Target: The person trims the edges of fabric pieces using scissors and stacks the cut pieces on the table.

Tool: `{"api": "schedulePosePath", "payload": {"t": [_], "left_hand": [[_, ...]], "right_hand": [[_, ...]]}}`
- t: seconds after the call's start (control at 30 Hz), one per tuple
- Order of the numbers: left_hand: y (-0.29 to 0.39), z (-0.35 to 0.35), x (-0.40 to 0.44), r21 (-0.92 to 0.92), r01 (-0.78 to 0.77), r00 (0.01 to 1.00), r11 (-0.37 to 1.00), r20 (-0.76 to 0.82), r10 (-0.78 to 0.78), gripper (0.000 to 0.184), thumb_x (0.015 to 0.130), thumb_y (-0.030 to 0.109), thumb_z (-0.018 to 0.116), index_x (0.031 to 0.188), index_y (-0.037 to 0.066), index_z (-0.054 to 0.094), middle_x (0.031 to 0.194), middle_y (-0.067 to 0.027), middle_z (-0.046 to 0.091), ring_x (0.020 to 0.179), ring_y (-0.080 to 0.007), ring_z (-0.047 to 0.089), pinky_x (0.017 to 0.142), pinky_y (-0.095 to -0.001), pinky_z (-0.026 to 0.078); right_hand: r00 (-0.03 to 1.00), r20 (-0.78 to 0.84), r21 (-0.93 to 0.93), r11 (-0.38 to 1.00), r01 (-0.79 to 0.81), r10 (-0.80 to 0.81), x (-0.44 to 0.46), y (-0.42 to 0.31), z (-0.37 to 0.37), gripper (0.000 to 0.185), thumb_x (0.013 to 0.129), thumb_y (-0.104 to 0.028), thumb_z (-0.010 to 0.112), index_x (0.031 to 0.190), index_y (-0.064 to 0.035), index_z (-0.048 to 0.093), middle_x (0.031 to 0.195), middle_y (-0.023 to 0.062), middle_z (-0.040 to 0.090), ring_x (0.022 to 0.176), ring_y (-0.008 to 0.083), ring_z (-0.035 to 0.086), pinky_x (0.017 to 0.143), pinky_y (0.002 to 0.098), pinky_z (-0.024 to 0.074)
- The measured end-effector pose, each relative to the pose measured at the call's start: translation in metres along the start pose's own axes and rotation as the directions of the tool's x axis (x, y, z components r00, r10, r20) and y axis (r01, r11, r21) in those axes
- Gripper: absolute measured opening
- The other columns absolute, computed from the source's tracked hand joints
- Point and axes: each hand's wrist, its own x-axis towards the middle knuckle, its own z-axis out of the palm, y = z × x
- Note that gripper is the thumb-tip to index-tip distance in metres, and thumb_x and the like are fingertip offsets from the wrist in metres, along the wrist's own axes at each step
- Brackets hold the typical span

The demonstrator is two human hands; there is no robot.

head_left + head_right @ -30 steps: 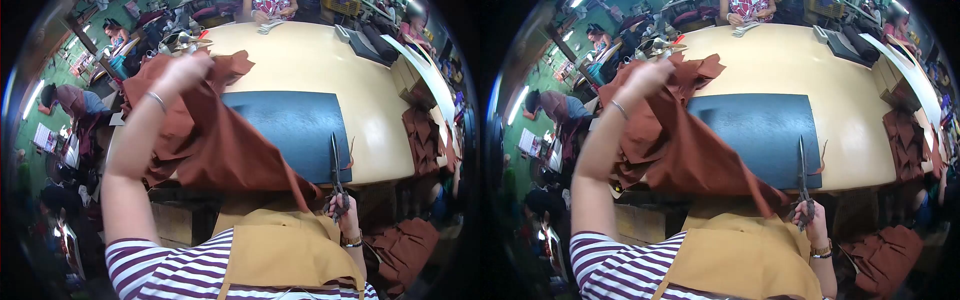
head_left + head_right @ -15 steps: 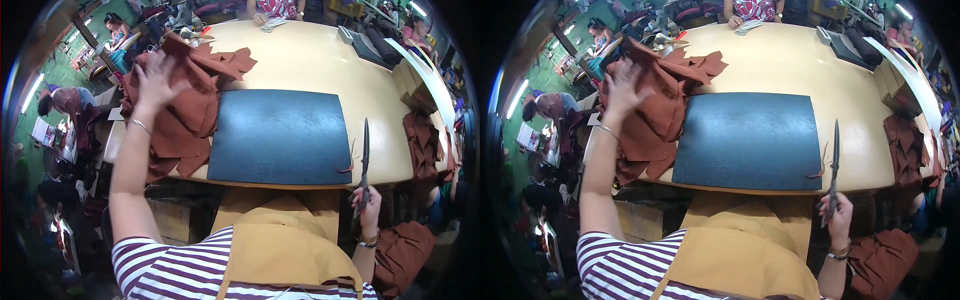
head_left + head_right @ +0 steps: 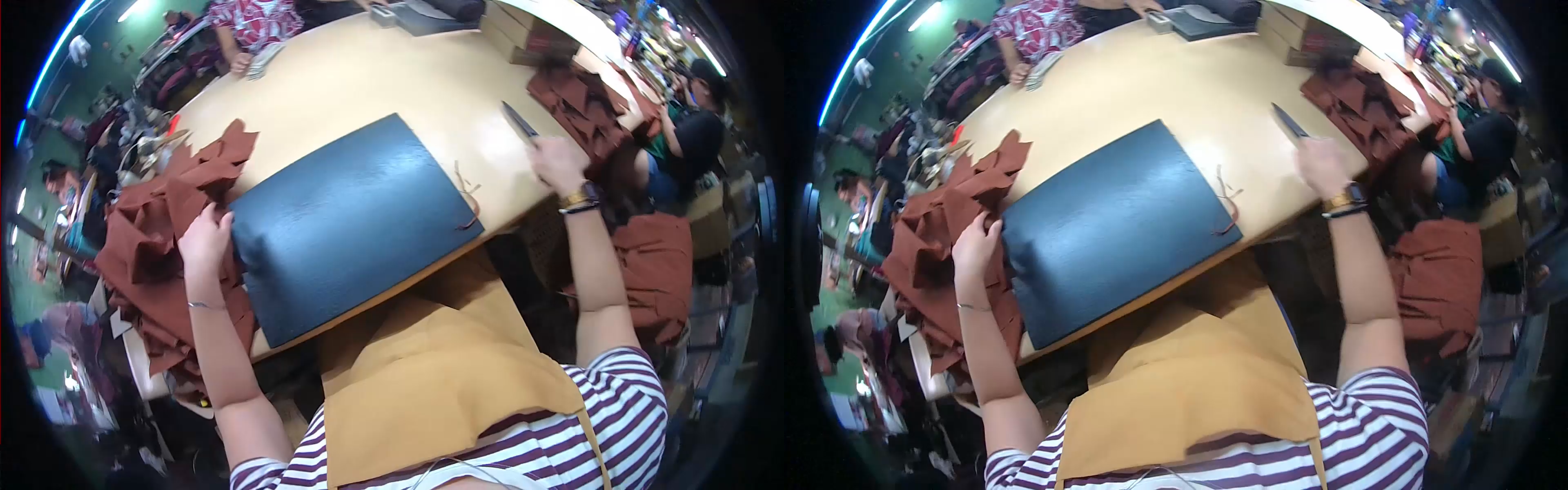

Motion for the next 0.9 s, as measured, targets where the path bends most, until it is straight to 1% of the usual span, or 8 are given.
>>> {"api": "schedulePosePath", "payload": {"t": [0.03, 0.1, 0.23, 0.4, 0.5, 0.57, 0.67, 0.9], "left_hand": [[0.025, 0.005, -0.006, -0.098, -0.107, 0.992, 0.989, -0.084, 0.098, 0.06, 0.086, 0.052, 0.055, 0.131, 0.014, 0.051, 0.117, -0.0176, 0.062, 0.112, -0.0325, 0.058, 0.096, -0.0482, 0.043], [0.092, 0.012, -0.021, -0.285, -0.337, 0.942, 0.898, -0.085, 0.326, 0.055, 0.088, 0.05, 0.054, 0.129, 0.014, 0.053, 0.121, -0.0162, 0.06, 0.117, -0.0316, 0.055, 0.1, -0.0552, 0.036], [0.168, 0.076, -0.02, -0.42, -0.481, 0.874, 0.769, -0.161, 0.458, 0.056, 0.089, 0.051, 0.051, 0.132, 0.014, 0.05, 0.141, -0.0135, 0.042, 0.134, -0.0318, 0.034, 0.105, -0.0607, 0.024], [0.167, 0.079, -0.026, -0.323, -0.65, 0.76, 0.688, -0.242, 0.604, 0.049, 0.086, 0.034, 0.062, 0.13, 0.014, 0.054, 0.143, -0.0165, 0.041, 0.135, -0.0342, 0.032, 0.107, -0.0553, 0.023], [0.162, 0.083, -0.025, -0.312, -0.589, 0.806, 0.746, -0.154, 0.572, 0.047, 0.091, 0.033, 0.058, 0.134, 0.017, 0.05, 0.148, -0.0102, 0.035, 0.139, -0.0319, 0.027, 0.109, -0.06, 0.015], [0.166, 0.08, -0.029, -0.299, -0.575, 0.816, 0.762, -0.141, 0.56, 0.049, 0.09, 0.033, 0.058, 0.135, 0.017, 0.048, 0.149, -0.0101, 0.034, 0.14, -0.0314, 0.024, 0.11, -0.0597, 0.014], [0.166, 0.081, -0.028, -0.276, -0.579, 0.814, 0.767, -0.137, 0.565, 0.049, 0.091, 0.034, 0.057, 0.136, 0.017, 0.047, 0.149, -0.0099, 0.034, 0.141, -0.0311, 0.024, 0.11, -0.0599, 0.014], [0.167, 0.081, -0.029, -0.239, -0.576, 0.817, 0.782, -0.132, 0.562, 0.049, 0.092, 0.035, 0.055, 0.137, 0.017, 0.046, 0.15, -0.0081, 0.033, 0.141, -0.0306, 0.024, 0.11, -0.0597, 0.014]], "right_hand": [[0.94, -0.068, 0.006, 0.942, 0.336, -0.335, -0.002, -0.027, -0.008, 0.021, 0.085, -0.022, 0.055, 0.085, -0.0057, 0.068, 0.09, 0.0179, 0.067, 0.083, 0.0337, 0.065, 0.072, 0.0434, 0.0521], [0.982, -0.06, 0.6, 0.78, 0.179, -0.179, -0.007, -0.069, 0.035, 0.036, 0.092, -0.034, 0.05, 0.114, -0.008, 0.062, 0.117, 0.0176, 0.061, 0.112, 0.0306, 0.055, 0.096, 0.0427, 0.0418], [0.929, 0.058, 0.333, 0.885, 0.326, -0.364, -0.052, -0.122, 0.04, 0.065, 0.094, -0.05, 0.042, 0.137, -0.0007, 0.04, 0.135, 0.0197, 0.048, 0.128, 0.0307, 0.042, 0.106, 0.0462, 0.0279], [0.871, 0.021, 0.543, 0.737, 0.402, -0.49, -0.128, -0.083, 0.004, 0.077, 0.088, -0.06, 0.047, 0.137, -0.0007, 0.04, 0.135, 0.0216, 0.047, 0.131, 0.033, 0.038, 0.108, 0.0487, 0.0271], [0.882, 0.115, 0.628, 0.721, 0.291, -0.456, -0.166, -0.05, -0.017, 0.046, 0.088, -0.05, 0.056, 0.089, -0.0058, 0.068, 0.106, 0.0122, 0.065, 0.105, 0.0298, 0.058, 0.091, 0.0413, 0.0433], [0.931, 0.067, 0.463, 0.837, 0.291, -0.36, -0.176, -0.008, -0.028, 0.03, 0.079, -0.038, 0.067, 0.072, -0.0087, 0.066, 0.075, 0.0103, 0.064, 0.074, 0.03, 0.062, 0.071, 0.0412, 0.0478], [0.979, 0.189, 0.107, 0.989, -0.099, 0.077, -0.205, 0.092, -0.021, 0.032, 0.08, -0.038, 0.061, 0.081, -0.007, 0.068, 0.082, 0.0129, 0.065, 0.082, 0.0325, 0.062, 0.072, 0.0438, 0.049], [0.45, 0.256, -0.537, 0.513, -0.67, 0.855, -0.276, 0.232, -0.041, 0.044, 0.082, -0.041, 0.062, 0.112, -0.009, 0.059, 0.118, 0.0118, 0.058, 0.114, 0.0314, 0.053, 0.095, 0.047, 0.0444]]}}
